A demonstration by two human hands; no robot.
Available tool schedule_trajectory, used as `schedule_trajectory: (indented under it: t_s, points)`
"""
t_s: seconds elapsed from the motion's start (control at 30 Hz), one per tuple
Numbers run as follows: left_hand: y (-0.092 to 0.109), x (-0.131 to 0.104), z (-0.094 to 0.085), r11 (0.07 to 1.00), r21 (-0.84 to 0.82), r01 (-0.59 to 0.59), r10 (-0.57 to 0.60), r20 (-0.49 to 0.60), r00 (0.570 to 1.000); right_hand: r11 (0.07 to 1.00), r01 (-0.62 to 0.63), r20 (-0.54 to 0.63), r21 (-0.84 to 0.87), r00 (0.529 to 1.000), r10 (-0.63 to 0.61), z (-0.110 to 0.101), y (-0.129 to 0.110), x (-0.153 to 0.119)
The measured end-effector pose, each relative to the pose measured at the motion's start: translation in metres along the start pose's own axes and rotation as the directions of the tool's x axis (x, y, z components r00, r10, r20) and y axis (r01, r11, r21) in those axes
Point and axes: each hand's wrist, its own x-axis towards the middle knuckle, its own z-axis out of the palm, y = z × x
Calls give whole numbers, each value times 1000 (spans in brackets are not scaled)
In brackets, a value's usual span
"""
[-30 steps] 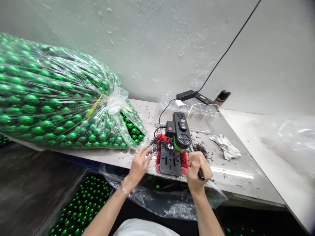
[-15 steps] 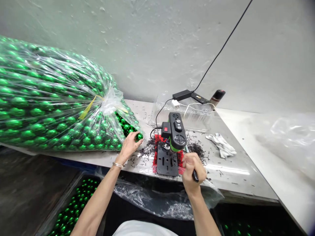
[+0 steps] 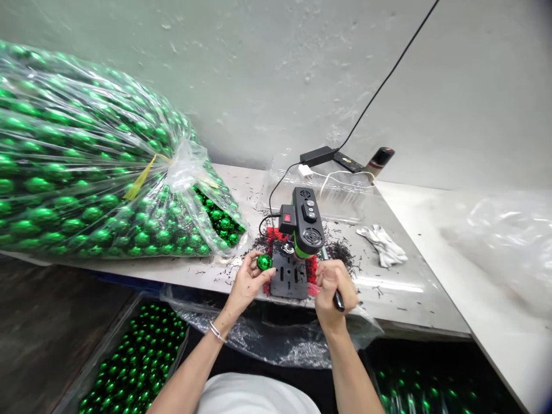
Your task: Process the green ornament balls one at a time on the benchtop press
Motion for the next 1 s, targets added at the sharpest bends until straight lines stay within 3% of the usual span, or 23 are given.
schedule_trajectory:
  t_s: [0.23, 0.53, 0.77, 0.93, 1.0]
  points:
    - [-6, -5, 16, 982, -133, 136, -131, 45, 990, 1000, -7, 22, -26, 1000, 8, -2, 0, -2]
    - [-11, -8, 8, 992, -90, 92, -89, 35, 995, 999, -23, 13, -22, 1000, 24, -2, -1, -1]
    - [-17, -5, 10, 965, 262, 4, -15, 39, 999, 999, -30, 8, -24, 1000, 30, -1, -3, 0]
    - [-31, 7, 11, 767, 610, -198, 224, 34, 974, 999, -29, 11, -29, 1000, 29, -1, -2, -1]
    - [-32, 11, 11, 685, 690, -234, 260, 69, 963, 999, -22, 19, -27, 1000, 23, -2, -2, -1]
